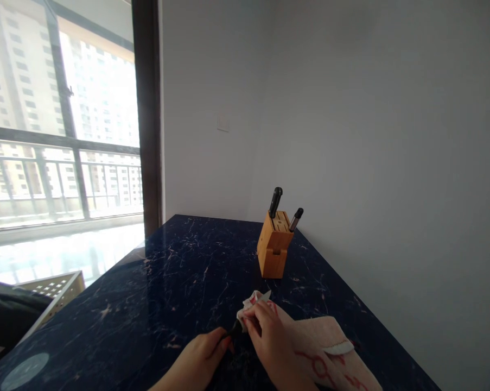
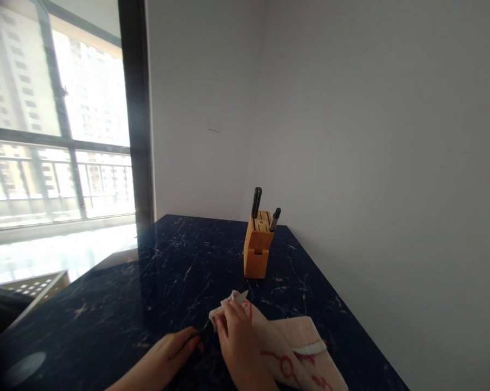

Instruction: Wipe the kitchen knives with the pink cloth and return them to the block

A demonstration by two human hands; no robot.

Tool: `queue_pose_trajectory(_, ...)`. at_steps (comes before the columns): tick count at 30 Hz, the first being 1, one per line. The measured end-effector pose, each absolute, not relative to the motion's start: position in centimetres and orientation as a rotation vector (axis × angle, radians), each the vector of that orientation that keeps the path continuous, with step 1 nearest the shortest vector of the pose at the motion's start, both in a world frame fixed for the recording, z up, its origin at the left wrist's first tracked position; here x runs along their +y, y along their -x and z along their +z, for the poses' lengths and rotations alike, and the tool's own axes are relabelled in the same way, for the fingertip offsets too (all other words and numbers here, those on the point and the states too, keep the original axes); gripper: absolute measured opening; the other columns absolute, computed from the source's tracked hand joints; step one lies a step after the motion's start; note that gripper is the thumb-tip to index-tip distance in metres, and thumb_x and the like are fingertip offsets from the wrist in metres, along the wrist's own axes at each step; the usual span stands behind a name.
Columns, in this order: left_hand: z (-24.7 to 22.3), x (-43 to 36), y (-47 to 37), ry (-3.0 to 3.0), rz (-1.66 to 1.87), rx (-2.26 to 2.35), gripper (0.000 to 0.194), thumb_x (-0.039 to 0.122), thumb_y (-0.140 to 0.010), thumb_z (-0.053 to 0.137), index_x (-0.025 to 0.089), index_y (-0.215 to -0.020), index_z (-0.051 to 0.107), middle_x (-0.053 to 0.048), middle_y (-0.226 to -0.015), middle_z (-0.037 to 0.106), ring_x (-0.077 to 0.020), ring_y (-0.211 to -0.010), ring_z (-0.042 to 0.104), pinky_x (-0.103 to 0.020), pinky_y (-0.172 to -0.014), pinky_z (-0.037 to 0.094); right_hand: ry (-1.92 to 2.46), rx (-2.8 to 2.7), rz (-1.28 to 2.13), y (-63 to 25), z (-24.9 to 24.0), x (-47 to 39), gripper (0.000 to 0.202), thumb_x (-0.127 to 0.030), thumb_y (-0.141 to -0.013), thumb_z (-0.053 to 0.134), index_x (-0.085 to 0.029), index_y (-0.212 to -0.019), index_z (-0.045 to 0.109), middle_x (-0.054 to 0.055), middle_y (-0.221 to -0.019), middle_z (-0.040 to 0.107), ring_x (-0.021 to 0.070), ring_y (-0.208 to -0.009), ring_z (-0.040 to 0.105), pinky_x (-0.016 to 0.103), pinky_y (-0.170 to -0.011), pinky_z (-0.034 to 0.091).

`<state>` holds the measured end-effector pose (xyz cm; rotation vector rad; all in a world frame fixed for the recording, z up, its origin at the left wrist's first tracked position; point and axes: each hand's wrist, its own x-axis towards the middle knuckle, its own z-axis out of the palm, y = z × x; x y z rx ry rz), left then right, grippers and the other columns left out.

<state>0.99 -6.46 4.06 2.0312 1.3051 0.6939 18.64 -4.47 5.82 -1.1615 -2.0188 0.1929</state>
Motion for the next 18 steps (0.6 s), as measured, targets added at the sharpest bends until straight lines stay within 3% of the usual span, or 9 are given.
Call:
queue_pose_trajectory(5,4.1,-6.5,-1.0,-2.024,0.700,1.319,0.031,0.030,-0.089,0.031,0.021,-0.084,0.060,0.001,-0.076,0.067,-0.0128,-0.070,0.060,-0.018,-0.064,0.040,1.209,-2.028,0.171,-18.6,5.7,-4.4,0.021,-0.003,-0.074,0.041,-0.020,-0.078,0.051,0.005,-0.087,0.060,0.0207,-0.093,0.056,0.039,-0.087,0.040)
queue_pose_trajectory(9,3.8,-6.3,-1.0,-2.029,0.702,1.330,0.030,0.030,-0.089,0.032,0.020,-0.082,0.059,0.001,-0.074,0.066,-0.0125,-0.068,0.060,-0.017,-0.063,0.040,1.215,-2.037,0.193,-18.4,5.6,-4.8,0.025,0.001,-0.067,0.041,-0.021,-0.077,0.049,0.003,-0.083,0.059,0.0193,-0.086,0.057,0.035,-0.080,0.043)
queue_pose_trajectory(18,4.1,-6.4,-1.1,-2.053,0.701,1.347,0.032,0.031,-0.089,0.031,0.019,-0.082,0.059,-0.001,-0.075,0.066,-0.0135,-0.069,0.060,-0.018,-0.064,0.040,1.174,-2.027,0.357,-18.1,6.3,-5.3,0.014,-0.008,-0.078,0.042,-0.020,-0.075,0.048,0.003,-0.079,0.058,0.0169,-0.077,0.057,0.031,-0.073,0.045)
